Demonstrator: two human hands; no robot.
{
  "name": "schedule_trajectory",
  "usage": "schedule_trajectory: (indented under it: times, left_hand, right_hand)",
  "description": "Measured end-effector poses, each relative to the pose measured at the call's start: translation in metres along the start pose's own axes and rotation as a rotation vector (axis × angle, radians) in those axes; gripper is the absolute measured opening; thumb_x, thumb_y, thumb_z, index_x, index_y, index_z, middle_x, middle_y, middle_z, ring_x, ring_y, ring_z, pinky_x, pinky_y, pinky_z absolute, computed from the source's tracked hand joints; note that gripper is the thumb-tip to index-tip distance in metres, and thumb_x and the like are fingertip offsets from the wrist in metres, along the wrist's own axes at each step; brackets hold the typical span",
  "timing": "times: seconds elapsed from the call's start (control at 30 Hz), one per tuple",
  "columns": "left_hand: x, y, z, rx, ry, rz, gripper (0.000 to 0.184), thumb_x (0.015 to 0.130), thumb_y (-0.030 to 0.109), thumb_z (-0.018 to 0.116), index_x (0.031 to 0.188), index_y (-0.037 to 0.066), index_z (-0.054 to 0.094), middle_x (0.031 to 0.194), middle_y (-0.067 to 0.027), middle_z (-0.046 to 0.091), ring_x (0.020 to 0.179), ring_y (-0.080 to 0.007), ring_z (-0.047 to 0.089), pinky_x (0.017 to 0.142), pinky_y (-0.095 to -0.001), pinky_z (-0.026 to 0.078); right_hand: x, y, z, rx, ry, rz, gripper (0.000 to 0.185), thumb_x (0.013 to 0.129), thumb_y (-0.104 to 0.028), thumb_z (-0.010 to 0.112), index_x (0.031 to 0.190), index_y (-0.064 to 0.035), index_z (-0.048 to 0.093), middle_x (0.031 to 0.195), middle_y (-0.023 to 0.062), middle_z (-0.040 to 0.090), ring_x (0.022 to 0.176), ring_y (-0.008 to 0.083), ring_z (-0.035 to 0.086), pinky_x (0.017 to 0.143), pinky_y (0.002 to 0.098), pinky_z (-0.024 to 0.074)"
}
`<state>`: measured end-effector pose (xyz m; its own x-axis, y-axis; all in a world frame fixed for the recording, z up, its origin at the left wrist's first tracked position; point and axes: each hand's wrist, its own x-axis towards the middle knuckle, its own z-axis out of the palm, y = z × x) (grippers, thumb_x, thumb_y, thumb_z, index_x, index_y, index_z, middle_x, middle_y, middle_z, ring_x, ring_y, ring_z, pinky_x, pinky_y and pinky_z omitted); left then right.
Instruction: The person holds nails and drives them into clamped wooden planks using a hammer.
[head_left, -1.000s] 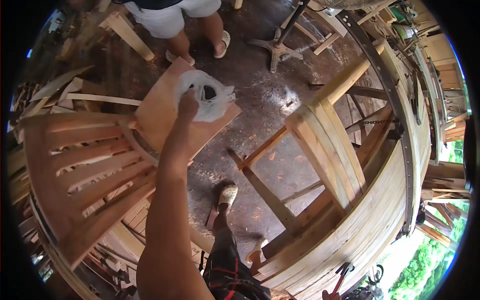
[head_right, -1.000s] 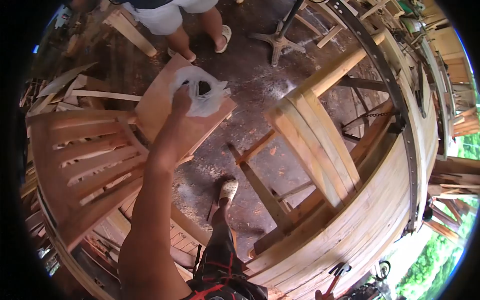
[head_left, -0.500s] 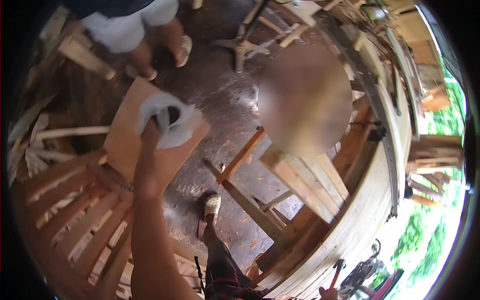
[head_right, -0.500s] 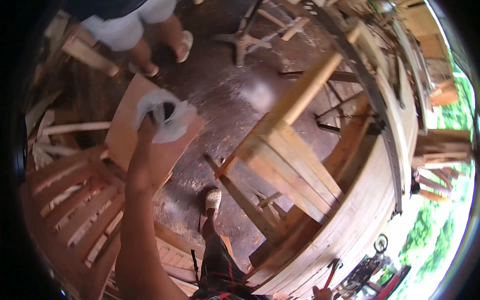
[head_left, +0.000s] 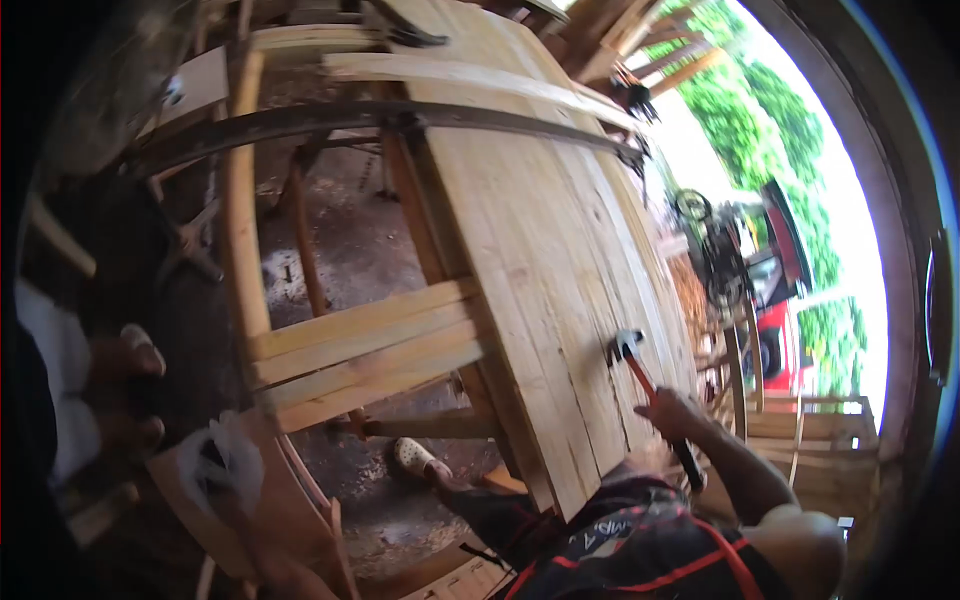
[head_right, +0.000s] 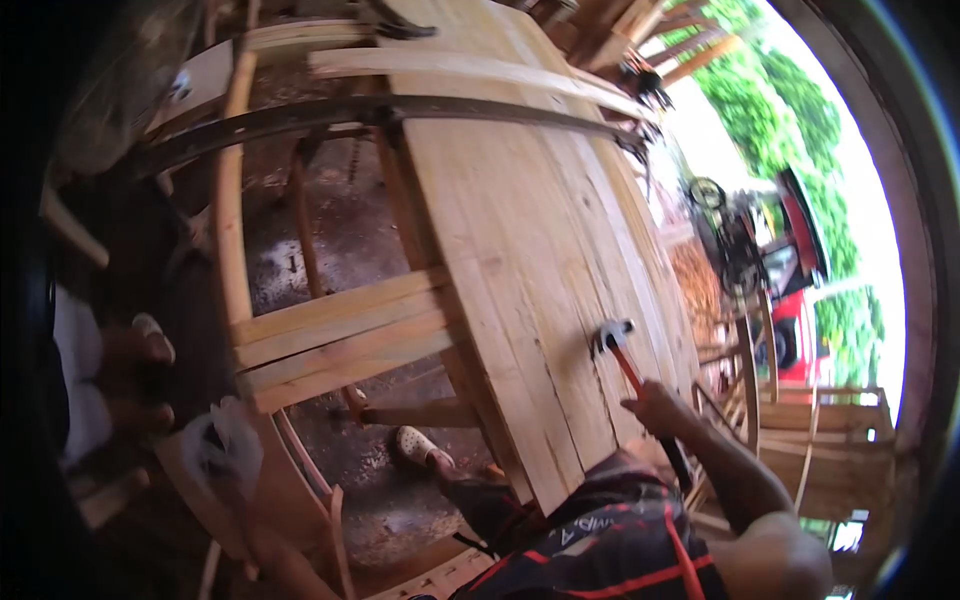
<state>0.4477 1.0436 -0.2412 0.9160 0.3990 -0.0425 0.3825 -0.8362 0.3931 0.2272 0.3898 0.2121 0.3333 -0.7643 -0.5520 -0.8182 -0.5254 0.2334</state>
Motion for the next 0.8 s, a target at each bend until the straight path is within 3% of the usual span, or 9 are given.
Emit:
schedule_trajectory:
  times: [0.03,0.1,0.17,0.3,0.63,0.7,0.8]
  left_hand:
    - [-0.001,-0.001,-0.004,0.031,-0.022,0.000,0.034,0.093,0.022,0.060,0.115,-0.003,0.061,0.115,-0.0225,0.066,0.108,-0.0349,0.064,0.094,-0.0422,0.048]
    - [-0.006,-0.001,-0.013,0.084,-0.045,-0.014,0.033,0.092,0.022,0.060,0.114,-0.003,0.061,0.114,-0.0224,0.066,0.107,-0.0347,0.064,0.093,-0.0420,0.049]
    - [-0.013,-0.001,-0.024,0.128,-0.068,-0.033,0.033,0.092,0.022,0.061,0.113,-0.003,0.062,0.113,-0.0222,0.067,0.106,-0.0345,0.065,0.092,-0.0417,0.049]
    - [-0.032,-0.001,-0.049,0.199,-0.134,-0.078,0.032,0.092,0.022,0.061,0.112,-0.004,0.062,0.112,-0.0219,0.067,0.104,-0.0342,0.065,0.091,-0.0413,0.050]
    - [-0.094,0.013,-0.135,0.258,-0.178,-0.248,0.028,0.091,0.020,0.061,0.107,-0.003,0.063,0.107,-0.0193,0.067,0.098,-0.0314,0.066,0.087,-0.0388,0.051]
    - [-0.116,0.016,-0.156,0.076,-0.082,-0.279,0.021,0.091,0.016,0.060,0.103,-0.001,0.062,0.103,-0.0158,0.064,0.094,-0.0276,0.063,0.084,-0.0357,0.050]
    - [-0.154,0.048,-0.187,-0.520,0.122,-0.347,0.012,0.089,0.010,0.058,0.097,0.002,0.060,0.097,-0.0106,0.060,0.087,-0.0218,0.060,0.081,-0.0310,0.048]
  right_hand:
    - [0.013,0.026,0.012,-0.183,-0.024,-0.218,0.044,0.089,-0.036,0.068,0.097,0.0066,0.061,0.081,0.0263,0.066,0.077,0.0375,0.068,0.068,0.0477,0.0521]
    - [0.019,0.040,0.017,-0.347,-0.048,-0.437,0.043,0.088,-0.036,0.068,0.096,0.0063,0.062,0.083,0.0276,0.066,0.081,0.0394,0.068,0.072,0.0491,0.0516]
    - [0.015,0.029,0.011,0.011,0.006,-0.074,0.045,0.088,-0.037,0.069,0.095,0.0065,0.061,0.085,0.0305,0.066,0.085,0.0450,0.066,0.077,0.0513,0.0498]
    - [0.011,0.027,0.009,0.092,0.047,-0.078,0.045,0.087,-0.037,0.069,0.094,0.0070,0.061,0.087,0.0328,0.065,0.089,0.0482,0.064,0.078,0.0520,0.0494]
    - [0.029,0.065,0.013,0.222,-0.007,-0.268,0.047,0.089,-0.037,0.067,0.099,0.0069,0.057,0.090,0.0307,0.065,0.089,0.0451,0.064,0.078,0.0510,0.0477]
    - [0.036,0.075,0.017,0.274,-0.025,-0.295,0.039,0.089,-0.030,0.067,0.101,0.0059,0.058,0.089,0.0293,0.066,0.087,0.0452,0.065,0.076,0.0509,0.0478]
    - [0.047,0.091,0.026,0.323,-0.027,-0.355,0.042,0.090,-0.036,0.066,0.103,0.0029,0.056,0.087,0.0270,0.065,0.085,0.0447,0.064,0.075,0.0510,0.0477]
